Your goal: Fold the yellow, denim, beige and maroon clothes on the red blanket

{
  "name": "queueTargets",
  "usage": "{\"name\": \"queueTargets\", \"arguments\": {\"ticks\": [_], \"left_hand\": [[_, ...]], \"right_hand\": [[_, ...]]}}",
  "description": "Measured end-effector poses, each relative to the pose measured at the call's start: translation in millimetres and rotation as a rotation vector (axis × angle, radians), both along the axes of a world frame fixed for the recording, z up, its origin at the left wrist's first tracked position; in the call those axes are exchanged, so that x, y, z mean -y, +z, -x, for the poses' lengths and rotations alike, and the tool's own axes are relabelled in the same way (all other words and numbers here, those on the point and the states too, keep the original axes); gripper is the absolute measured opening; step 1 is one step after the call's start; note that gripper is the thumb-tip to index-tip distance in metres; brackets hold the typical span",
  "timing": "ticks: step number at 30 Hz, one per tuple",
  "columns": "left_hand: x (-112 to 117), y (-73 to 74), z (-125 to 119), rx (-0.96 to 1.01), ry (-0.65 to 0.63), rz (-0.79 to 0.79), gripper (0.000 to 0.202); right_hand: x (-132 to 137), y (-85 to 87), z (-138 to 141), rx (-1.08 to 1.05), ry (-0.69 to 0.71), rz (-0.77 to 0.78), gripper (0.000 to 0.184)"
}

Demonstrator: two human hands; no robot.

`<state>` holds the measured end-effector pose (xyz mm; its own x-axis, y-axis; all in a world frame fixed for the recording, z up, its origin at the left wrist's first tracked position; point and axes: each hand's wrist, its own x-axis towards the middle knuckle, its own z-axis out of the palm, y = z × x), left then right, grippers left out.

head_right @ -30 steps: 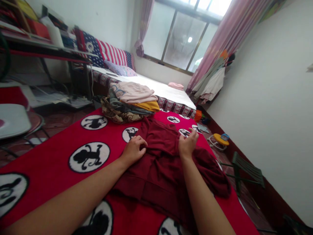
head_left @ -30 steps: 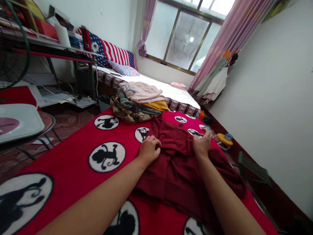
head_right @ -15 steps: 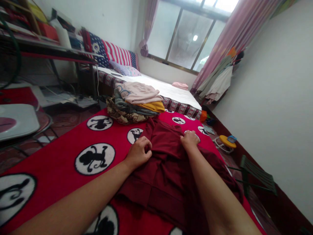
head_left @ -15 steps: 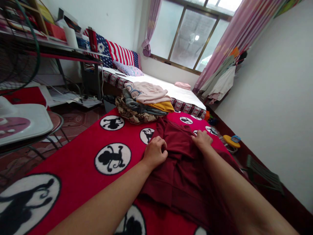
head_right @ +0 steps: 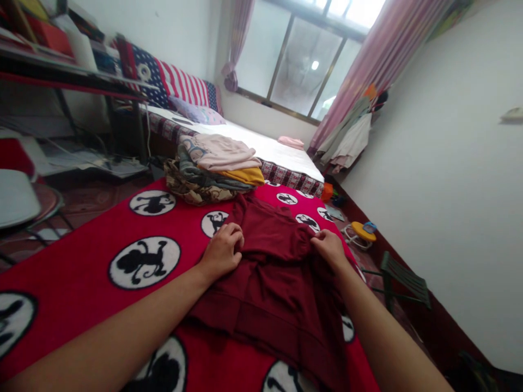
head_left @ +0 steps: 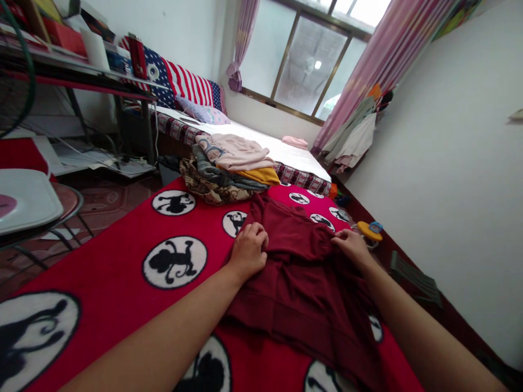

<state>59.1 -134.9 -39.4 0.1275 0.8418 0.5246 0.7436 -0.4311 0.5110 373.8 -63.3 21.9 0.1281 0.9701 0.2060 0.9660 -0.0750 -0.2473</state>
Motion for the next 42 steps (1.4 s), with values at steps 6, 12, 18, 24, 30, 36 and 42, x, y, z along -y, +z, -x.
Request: {"name": "queueTargets", "arguments": {"ticks": [6,12,18,24,30,36,42], "left_hand": [[0.0,-2.1,-1.2,-0.115,-0.16,-0.023,0.036],[4.0,4.4,-2.6,-0.053,-0.074,-0.035,0.007],[5.8,7.4,-0.4,0.062,-0.049,-0.078,0.012],[-0.5,1.6,-3.3,0.046,-0.144,-0.037,0.023],[-6.5,-8.4,-1.4,-0.013,-0.147,0.057,0.027],[-8.9,-13.3,-0.7,-0.088,-0.146,0.041,0.026],[-10.8,-15.5,-4.2,-0.103,-0.123,0.029,0.025]], "right_hand": [[9.8,-13.1,1.4,-0.376,-0.11,-0.405,0.023],[5.1,7.4,58.2,-0.94,0.014,-0.36,0.045],[4.1,-8.7,127.4,-0.81,0.459,-0.173,0.056],[10.9,-62.3,155.6,-0.019,0.607,0.116,0.055],[29.9,-59.6,142.7,-0.119,0.671,0.133,0.053],[70.0,-33.8,50.1,-0.455,0.437,-0.129,0.031],[66.4,-18.7,-99.2,-0.025,-0.333,-0.207,0.036]]}}
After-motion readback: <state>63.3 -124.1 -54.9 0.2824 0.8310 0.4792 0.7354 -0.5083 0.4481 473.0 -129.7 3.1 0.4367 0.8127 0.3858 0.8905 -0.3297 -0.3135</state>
